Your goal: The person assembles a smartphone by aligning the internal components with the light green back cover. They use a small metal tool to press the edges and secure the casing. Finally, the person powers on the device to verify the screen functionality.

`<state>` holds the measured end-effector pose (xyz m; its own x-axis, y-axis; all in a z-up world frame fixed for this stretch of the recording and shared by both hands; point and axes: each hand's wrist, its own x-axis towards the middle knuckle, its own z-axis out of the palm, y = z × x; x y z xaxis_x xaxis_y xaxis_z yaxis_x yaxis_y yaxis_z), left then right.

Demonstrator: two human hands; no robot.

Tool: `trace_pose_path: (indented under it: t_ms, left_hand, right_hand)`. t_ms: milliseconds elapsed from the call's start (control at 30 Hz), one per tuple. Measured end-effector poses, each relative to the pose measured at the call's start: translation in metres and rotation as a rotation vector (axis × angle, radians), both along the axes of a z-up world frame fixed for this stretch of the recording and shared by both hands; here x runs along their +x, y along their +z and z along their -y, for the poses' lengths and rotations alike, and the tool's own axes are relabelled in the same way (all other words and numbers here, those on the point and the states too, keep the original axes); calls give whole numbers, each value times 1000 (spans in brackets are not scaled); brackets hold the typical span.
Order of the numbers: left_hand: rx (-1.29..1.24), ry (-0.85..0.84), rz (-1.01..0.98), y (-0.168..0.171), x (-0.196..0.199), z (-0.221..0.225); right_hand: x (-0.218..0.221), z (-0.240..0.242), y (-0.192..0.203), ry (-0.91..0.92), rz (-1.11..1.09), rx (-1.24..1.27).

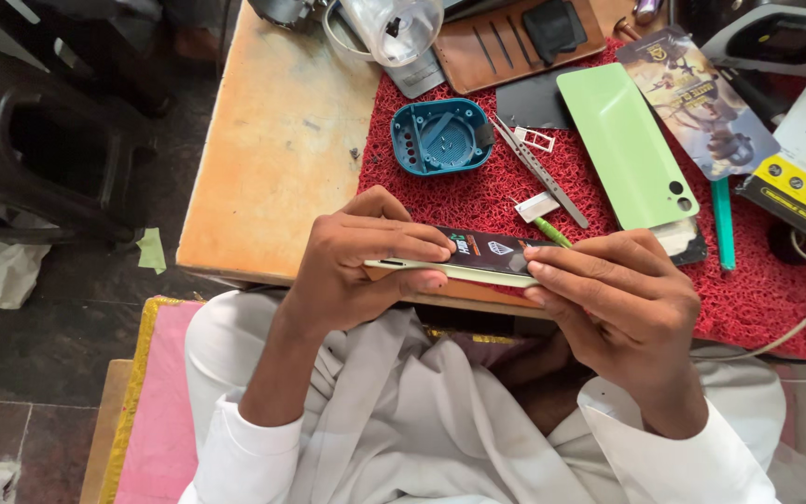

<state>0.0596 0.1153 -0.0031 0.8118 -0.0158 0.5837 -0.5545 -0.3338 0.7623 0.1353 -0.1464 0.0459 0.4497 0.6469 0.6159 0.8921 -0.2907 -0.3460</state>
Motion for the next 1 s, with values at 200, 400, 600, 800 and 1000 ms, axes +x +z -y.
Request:
trace_pose_path:
  t_ms: [200, 400, 600, 800, 1000]
  left_hand:
    - [-19, 18, -29, 0, 4, 0]
    - [-57, 30, -58, 3, 7, 3]
    - [-57, 83, -53, 7, 9, 7]
    - [-73, 102, -39, 9, 9, 9]
    - [-89, 91, -71, 14, 13, 5]
  right_hand:
    - [4, -10, 6, 37, -59, -22]
    - [2, -20, 15, 23, -98, -44]
    - [0, -31, 20, 5, -104, -79]
    - [6, -38, 22, 53, -256, -91]
    - [33, 0, 8, 244, -932, 100]
